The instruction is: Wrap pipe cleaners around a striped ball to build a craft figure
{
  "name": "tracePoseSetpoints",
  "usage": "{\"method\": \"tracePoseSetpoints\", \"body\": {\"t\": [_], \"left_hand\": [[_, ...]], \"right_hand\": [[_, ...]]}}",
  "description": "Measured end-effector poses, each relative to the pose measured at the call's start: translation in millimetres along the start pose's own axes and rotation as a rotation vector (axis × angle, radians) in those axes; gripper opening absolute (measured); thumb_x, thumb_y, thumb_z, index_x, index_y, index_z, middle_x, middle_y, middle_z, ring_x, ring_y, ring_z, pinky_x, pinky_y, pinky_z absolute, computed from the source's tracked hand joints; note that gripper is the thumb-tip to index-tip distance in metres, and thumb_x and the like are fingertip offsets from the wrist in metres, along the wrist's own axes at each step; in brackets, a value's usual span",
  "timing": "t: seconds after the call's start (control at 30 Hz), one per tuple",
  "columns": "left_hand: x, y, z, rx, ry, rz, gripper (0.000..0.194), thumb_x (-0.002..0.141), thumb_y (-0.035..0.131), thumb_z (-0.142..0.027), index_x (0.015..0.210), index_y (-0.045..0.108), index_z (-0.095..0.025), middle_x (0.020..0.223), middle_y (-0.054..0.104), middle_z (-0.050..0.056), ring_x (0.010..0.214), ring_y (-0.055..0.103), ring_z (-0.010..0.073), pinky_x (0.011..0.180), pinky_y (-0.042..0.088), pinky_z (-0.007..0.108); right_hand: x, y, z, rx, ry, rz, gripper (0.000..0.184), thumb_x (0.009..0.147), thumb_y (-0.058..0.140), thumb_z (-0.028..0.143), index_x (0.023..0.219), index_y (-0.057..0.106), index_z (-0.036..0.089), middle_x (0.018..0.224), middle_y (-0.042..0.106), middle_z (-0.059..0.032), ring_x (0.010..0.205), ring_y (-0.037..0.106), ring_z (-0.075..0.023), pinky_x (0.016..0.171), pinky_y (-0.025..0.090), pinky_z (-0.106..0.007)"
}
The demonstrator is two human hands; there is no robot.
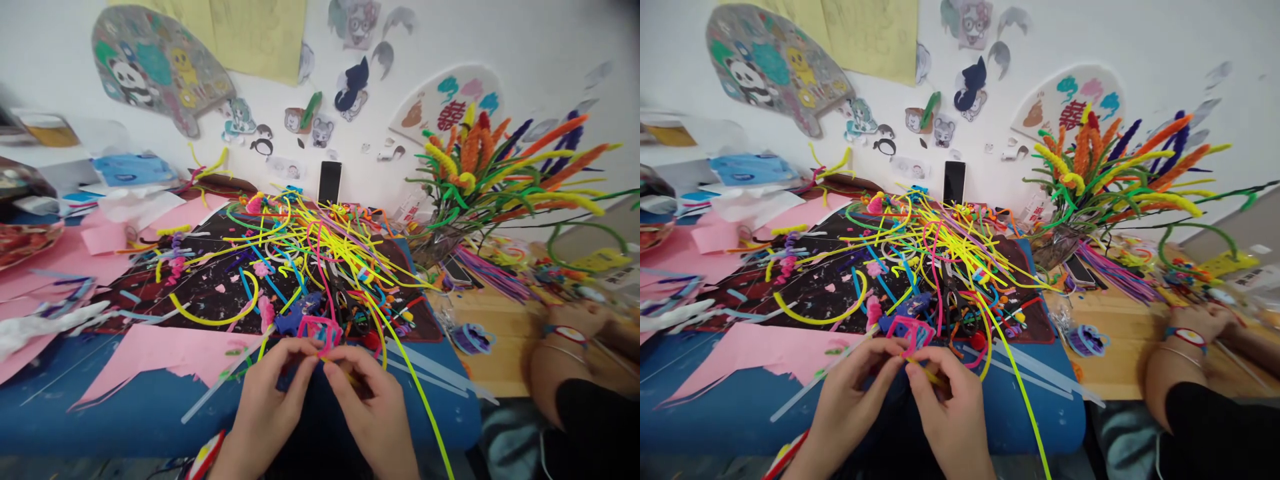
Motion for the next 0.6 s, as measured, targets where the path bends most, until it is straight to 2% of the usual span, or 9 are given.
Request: {"method": "tracePoseSetpoints", "body": {"t": [0.1, 0.23, 0.33, 0.43, 0.6], "left_hand": [[4.3, 1.5, 6.7, -0.252, -0.225, 0.095, 0.007, 0.089, 0.064, -0.018, 0.089, 0.070, -0.023, 0.081, 0.075, -0.004, 0.074, 0.073, 0.0091, 0.069, 0.057, 0.012], [6.1, 4.5, 14.5, -0.565, -0.420, 0.153, 0.005, 0.087, 0.069, -0.023, 0.092, 0.071, -0.023, 0.079, 0.075, -0.004, 0.071, 0.075, 0.0113, 0.069, 0.062, 0.018], [8.1, 4.7, 14.1, -0.657, -0.473, 0.219, 0.010, 0.085, 0.073, -0.023, 0.095, 0.074, -0.022, 0.077, 0.078, -0.004, 0.067, 0.076, 0.0116, 0.066, 0.062, 0.017], [10.6, 4.2, 12.7, -0.694, -0.512, 0.274, 0.010, 0.082, 0.078, -0.026, 0.089, 0.077, -0.019, 0.072, 0.079, -0.001, 0.062, 0.076, 0.0121, 0.062, 0.061, 0.015], [9.5, 5.0, 17.6, -0.765, -0.604, 0.312, 0.031, 0.076, 0.082, -0.043, 0.087, 0.075, -0.015, 0.058, 0.075, 0.001, 0.053, 0.074, 0.0155, 0.052, 0.060, 0.019]], "right_hand": [[0.7, -5.6, 8.4, -0.130, -0.190, -0.018, 0.012, 0.089, 0.062, 0.014, 0.090, 0.071, 0.022, 0.079, 0.071, 0.0021, 0.069, 0.067, -0.0089, 0.065, 0.051, -0.013], [-1.0, -8.2, 13.6, -0.241, -0.327, 0.004, 0.018, 0.093, 0.057, 0.009, 0.097, 0.069, 0.022, 0.082, 0.067, 0.0016, 0.073, 0.066, -0.0082, 0.068, 0.050, -0.014], [-2.6, -10.6, 13.5, -0.302, -0.344, 0.092, 0.025, 0.096, 0.050, 0.008, 0.106, 0.069, 0.021, 0.088, 0.064, -0.0013, 0.079, 0.066, -0.0103, 0.069, 0.049, -0.017], [-1.3, -14.2, 14.0, -0.306, -0.349, 0.175, 0.029, 0.097, 0.046, 0.008, 0.111, 0.068, 0.021, 0.090, 0.062, -0.0028, 0.081, 0.064, -0.0118, 0.069, 0.049, -0.020], [9.8, -17.9, 12.7, -0.186, -0.258, 0.316, 0.031, 0.099, 0.045, 0.011, 0.111, 0.070, 0.026, 0.092, 0.061, -0.0015, 0.082, 0.063, -0.0119, 0.071, 0.050, -0.021]]}}
Point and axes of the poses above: each hand's wrist, its own x-axis towards the middle knuckle, its own y-axis out of the palm, z = x × y, the point moved 4 cm from there along x, towards the middle knuckle
